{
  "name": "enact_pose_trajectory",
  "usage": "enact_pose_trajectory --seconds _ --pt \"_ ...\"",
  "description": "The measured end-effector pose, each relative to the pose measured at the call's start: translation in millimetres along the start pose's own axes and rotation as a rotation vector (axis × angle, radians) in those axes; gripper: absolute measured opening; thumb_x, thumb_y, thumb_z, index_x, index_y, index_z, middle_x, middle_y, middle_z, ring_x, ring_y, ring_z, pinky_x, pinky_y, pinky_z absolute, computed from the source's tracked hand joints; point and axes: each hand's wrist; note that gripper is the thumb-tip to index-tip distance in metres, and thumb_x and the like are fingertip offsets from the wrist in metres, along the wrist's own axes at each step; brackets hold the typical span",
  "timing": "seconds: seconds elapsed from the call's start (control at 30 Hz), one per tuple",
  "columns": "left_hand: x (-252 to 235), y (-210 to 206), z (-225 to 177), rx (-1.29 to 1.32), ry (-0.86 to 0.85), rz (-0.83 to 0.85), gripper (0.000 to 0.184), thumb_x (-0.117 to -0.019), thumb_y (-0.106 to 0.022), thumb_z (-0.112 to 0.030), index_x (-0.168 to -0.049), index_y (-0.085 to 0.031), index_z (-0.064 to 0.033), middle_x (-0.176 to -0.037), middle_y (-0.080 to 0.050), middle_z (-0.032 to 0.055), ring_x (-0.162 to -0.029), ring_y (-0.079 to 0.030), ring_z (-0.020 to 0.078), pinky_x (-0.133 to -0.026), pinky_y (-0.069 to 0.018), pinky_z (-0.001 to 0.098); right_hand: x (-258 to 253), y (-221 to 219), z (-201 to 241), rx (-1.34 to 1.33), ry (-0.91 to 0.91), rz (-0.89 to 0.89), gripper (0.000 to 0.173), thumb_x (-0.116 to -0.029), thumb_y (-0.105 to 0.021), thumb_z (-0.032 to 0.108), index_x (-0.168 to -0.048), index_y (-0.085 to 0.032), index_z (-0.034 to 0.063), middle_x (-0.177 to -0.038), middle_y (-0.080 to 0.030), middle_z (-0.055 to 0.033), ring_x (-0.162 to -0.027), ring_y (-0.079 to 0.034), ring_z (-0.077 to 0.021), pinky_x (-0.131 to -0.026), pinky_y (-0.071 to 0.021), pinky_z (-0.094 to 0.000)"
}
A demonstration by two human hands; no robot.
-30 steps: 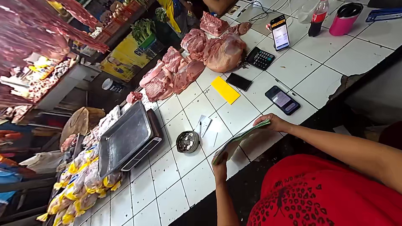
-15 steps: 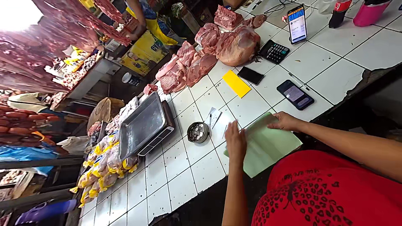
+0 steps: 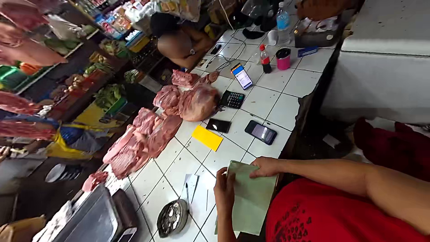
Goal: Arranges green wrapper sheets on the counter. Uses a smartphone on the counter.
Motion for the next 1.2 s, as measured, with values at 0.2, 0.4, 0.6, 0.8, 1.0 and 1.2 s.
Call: enact_pose_trajectory --seconds 0.2,0.4,0.6,0.8,1.0,1.2 --pt "3.3 13.5 -18.4 -0.034 0.107 0.147 0.02 -0.0985 -0.06 -0.003 -0.115 -0.069 0.0053 -0.096 -0.075 0.0122 -0.085 -0.072 0.0129 -0.083 -0.0587 0.0334 18.7 23.4 6.8 0.171 0.098 0.03 0.035 -0.1081 -0.055 0.025 -0.109 -0.067 -0.0075 -0.093 -0.067 -0.0234 -0.088 -0.065 -0.0335 -0.082 -0.0493 -0.0532" --pt "-0.2 -3.6 -52.0 0.016 0.139 0.244 0.026 -0.1058 -0.047 -0.009 -0.115 -0.065 0.0081 -0.094 -0.07 0.0089 -0.086 -0.066 0.0047 -0.086 -0.0542 0.0267 18.8 56.0 2.9 0.248 0.164 -0.008 0.043 -0.1096 -0.05 0.032 -0.106 -0.064 -0.0085 -0.088 -0.064 -0.0249 -0.087 -0.065 -0.0388 -0.081 -0.0485 -0.0572" --pt "-33.2 -52.2 -91.8 0.126 0.1 -0.015 0.02 -0.1025 -0.049 -0.006 -0.107 -0.065 0.007 -0.087 -0.07 0.0002 -0.08 -0.065 -0.0059 -0.079 -0.0544 0.0154 25.5 120.5 -12.5 0.372 0.438 -0.323 0.05 -0.1067 -0.051 0.041 -0.099 -0.067 -0.0052 -0.075 -0.066 -0.022 -0.075 -0.069 -0.0394 -0.07 -0.0513 -0.0584" --pt "-54.0 -77.1 -145.9 -0.289 0.069 -0.147 0.031 -0.0981 -0.048 0.002 -0.123 -0.062 0.014 -0.106 -0.072 0.0245 -0.101 -0.071 0.0245 -0.095 -0.0538 0.0428 50.9 258.4 -71.3 0.297 0.196 -0.727 0.041 -0.1071 -0.052 0.031 -0.105 -0.073 -0.0041 -0.092 -0.073 -0.0227 -0.09 -0.072 -0.0385 -0.084 -0.0542 -0.0586" --pt "-47.1 -89.5 -174.2 -0.478 0.156 -0.036 0.026 -0.1018 -0.051 -0.004 -0.116 -0.065 0.0127 -0.091 -0.072 0.0274 -0.087 -0.073 0.0416 -0.082 -0.0542 0.0607 80.9 440.0 -192.1 0.333 -0.241 -1.008 0.035 -0.1096 -0.048 0.021 -0.127 -0.066 -0.0035 -0.125 -0.066 -0.0303 -0.117 -0.063 -0.0494 -0.099 -0.0466 -0.0692" --pt "-27.8 -113.8 -191.4 -0.486 0.339 -0.032 0.028 -0.1028 -0.05 -0.007 -0.116 -0.066 0.0122 -0.093 -0.073 0.027 -0.089 -0.073 0.0413 -0.084 -0.0541 0.062 74.2 559.6 -257.7 0.518 -0.359 -1.029 0.053 -0.0971 -0.067 0.007 -0.145 -0.051 -0.0063 -0.146 -0.048 -0.0357 -0.134 -0.046 -0.0584 -0.104 -0.0364 -0.0773"
Point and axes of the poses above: each hand's wrist, its own x-axis away from the middle knuckle, its own y-axis out of the back of the hand, z = x × y
